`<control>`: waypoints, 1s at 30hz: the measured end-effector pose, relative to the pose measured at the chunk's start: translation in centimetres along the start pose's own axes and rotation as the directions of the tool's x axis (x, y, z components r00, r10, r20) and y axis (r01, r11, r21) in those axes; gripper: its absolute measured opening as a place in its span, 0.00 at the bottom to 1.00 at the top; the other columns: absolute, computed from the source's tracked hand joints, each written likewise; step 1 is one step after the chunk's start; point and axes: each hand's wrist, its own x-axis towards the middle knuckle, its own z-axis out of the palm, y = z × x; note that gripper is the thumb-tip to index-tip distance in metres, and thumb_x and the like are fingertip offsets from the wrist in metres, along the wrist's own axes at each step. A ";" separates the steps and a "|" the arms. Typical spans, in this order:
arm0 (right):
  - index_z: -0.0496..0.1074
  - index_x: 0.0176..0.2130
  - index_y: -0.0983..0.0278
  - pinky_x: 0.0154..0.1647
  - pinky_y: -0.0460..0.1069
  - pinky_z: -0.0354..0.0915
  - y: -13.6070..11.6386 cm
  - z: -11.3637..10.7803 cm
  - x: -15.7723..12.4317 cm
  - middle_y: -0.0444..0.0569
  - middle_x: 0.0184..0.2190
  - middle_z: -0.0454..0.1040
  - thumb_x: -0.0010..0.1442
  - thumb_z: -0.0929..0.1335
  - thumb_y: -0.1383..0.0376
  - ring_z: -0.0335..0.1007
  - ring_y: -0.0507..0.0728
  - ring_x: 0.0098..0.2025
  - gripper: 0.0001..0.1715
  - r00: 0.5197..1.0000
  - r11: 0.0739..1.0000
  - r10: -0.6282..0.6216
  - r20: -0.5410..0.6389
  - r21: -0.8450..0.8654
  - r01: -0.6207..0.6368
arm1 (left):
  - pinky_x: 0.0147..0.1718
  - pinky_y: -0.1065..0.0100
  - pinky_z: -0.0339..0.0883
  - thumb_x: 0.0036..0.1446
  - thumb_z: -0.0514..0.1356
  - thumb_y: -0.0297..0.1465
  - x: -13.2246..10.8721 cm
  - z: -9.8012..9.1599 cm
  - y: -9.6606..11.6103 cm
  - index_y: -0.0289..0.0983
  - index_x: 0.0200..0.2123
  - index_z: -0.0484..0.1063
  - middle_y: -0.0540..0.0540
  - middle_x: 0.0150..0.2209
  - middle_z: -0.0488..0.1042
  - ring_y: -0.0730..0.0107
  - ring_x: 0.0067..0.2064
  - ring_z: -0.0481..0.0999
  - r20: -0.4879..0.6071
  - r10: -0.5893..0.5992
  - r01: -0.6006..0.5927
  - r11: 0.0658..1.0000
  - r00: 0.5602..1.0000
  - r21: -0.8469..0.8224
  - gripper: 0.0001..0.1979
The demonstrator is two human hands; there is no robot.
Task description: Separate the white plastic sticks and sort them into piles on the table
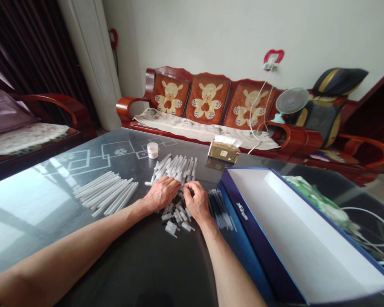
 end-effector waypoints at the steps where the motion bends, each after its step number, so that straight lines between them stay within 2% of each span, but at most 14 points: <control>1: 0.71 0.33 0.63 0.44 0.51 0.64 0.0 0.0 0.0 0.50 0.35 0.74 0.58 0.63 0.64 0.70 0.57 0.40 0.08 1.000 1.000 0.012 -0.007 -0.002 -0.012 | 0.40 0.65 0.60 0.66 0.45 0.32 0.0 0.0 0.0 0.36 0.41 0.70 0.45 0.33 0.71 0.65 0.37 0.67 -0.008 0.003 -0.003 1.000 1.000 -0.006 0.15; 5: 0.71 0.34 0.63 0.45 0.52 0.65 0.3 -0.2 -0.1 0.51 0.36 0.74 0.59 0.62 0.61 0.70 0.58 0.41 0.10 0.990 0.994 0.110 -0.083 0.014 -0.109 | 0.38 0.64 0.61 0.66 0.45 0.36 -0.1 -0.2 -0.1 0.39 0.47 0.70 0.46 0.32 0.71 0.65 0.35 0.68 -0.029 -0.013 0.013 1.000 0.999 0.003 0.16; 9: 0.70 0.37 0.64 0.43 0.53 0.67 0.9 -0.1 -0.1 0.53 0.36 0.74 0.61 0.61 0.57 0.71 0.58 0.39 0.14 0.960 0.975 0.222 -0.169 0.067 -0.213 | 0.37 0.64 0.61 0.66 0.46 0.40 -0.1 -0.5 -0.3 0.40 0.41 0.73 0.45 0.29 0.71 0.65 0.33 0.68 -0.033 -0.072 0.074 0.996 0.997 0.052 0.18; 11: 0.69 0.40 0.64 0.44 0.55 0.67 0.8 -0.1 -0.1 0.54 0.39 0.73 0.61 0.61 0.58 0.71 0.59 0.40 0.15 0.953 0.982 0.191 -0.234 0.042 -0.186 | 0.36 0.64 0.61 0.65 0.46 0.39 0.0 -0.5 -0.3 0.40 0.38 0.74 0.45 0.29 0.71 0.65 0.33 0.68 -0.027 -0.089 0.090 0.993 0.996 0.072 0.18; 13: 0.67 0.46 0.64 0.49 0.57 0.65 0.4 0.0 -0.2 0.56 0.44 0.71 0.61 0.62 0.60 0.69 0.60 0.46 0.16 0.962 0.996 0.063 -0.265 -0.045 -0.078 | 0.36 0.64 0.61 0.65 0.47 0.38 0.0 -0.4 -0.3 0.39 0.36 0.74 0.45 0.28 0.70 0.65 0.33 0.68 -0.022 -0.090 0.092 0.993 0.996 0.078 0.17; 14: 0.66 0.48 0.64 0.52 0.58 0.63 0.1 0.0 -0.2 0.57 0.46 0.70 0.60 0.62 0.61 0.67 0.61 0.49 0.17 0.971 0.995 -0.019 -0.240 -0.098 -0.005 | 0.36 0.64 0.61 0.65 0.47 0.38 0.0 -0.4 -0.3 0.39 0.35 0.74 0.45 0.29 0.70 0.65 0.33 0.67 -0.022 -0.085 0.086 0.993 0.996 0.077 0.17; 16: 0.66 0.51 0.63 0.56 0.59 0.60 -0.6 0.0 -0.3 0.57 0.49 0.70 0.60 0.62 0.64 0.64 0.62 0.53 0.18 0.982 0.975 -0.150 -0.115 -0.185 0.127 | 0.36 0.65 0.61 0.64 0.48 0.38 0.0 -0.3 -0.3 0.39 0.35 0.74 0.46 0.29 0.70 0.66 0.33 0.67 -0.024 -0.068 0.069 0.995 0.997 0.076 0.17; 18: 0.69 0.49 0.63 0.56 0.58 0.59 -1.1 0.0 -0.5 0.54 0.46 0.72 0.61 0.62 0.67 0.65 0.61 0.51 0.17 0.981 0.952 -0.196 0.014 -0.236 0.193 | 0.36 0.65 0.60 0.64 0.48 0.38 -0.1 -0.3 -0.3 0.39 0.35 0.74 0.46 0.28 0.69 0.65 0.33 0.67 -0.030 -0.051 0.053 0.995 0.998 0.078 0.16; 20: 0.71 0.47 0.62 0.54 0.57 0.59 -1.1 0.0 -0.6 0.52 0.42 0.74 0.62 0.61 0.67 0.67 0.60 0.47 0.14 0.979 0.939 -0.189 0.073 -0.277 0.202 | 0.35 0.64 0.60 0.65 0.48 0.37 -0.1 -0.3 -0.3 0.39 0.35 0.74 0.46 0.28 0.69 0.65 0.33 0.66 -0.035 -0.036 0.039 0.996 0.999 0.079 0.17; 24: 0.73 0.43 0.60 0.50 0.55 0.61 -0.8 -0.2 -0.6 0.50 0.38 0.75 0.64 0.61 0.67 0.68 0.58 0.43 0.13 0.979 0.928 -0.174 0.109 -0.314 0.200 | 0.36 0.64 0.60 0.65 0.47 0.38 -0.1 -0.3 -0.3 0.38 0.35 0.73 0.45 0.29 0.69 0.65 0.34 0.66 -0.043 0.006 -0.003 0.998 0.999 0.057 0.18; 30: 0.75 0.41 0.61 0.49 0.54 0.61 -0.9 -1.4 -0.2 0.52 0.40 0.73 0.63 0.62 0.67 0.66 0.59 0.45 0.13 0.983 0.889 -0.147 0.107 -0.421 0.179 | 0.39 0.62 0.60 0.65 0.48 0.37 -0.1 -0.4 -0.7 0.38 0.39 0.73 0.43 0.31 0.69 0.62 0.36 0.66 -0.055 -0.004 0.005 1.000 0.998 0.015 0.16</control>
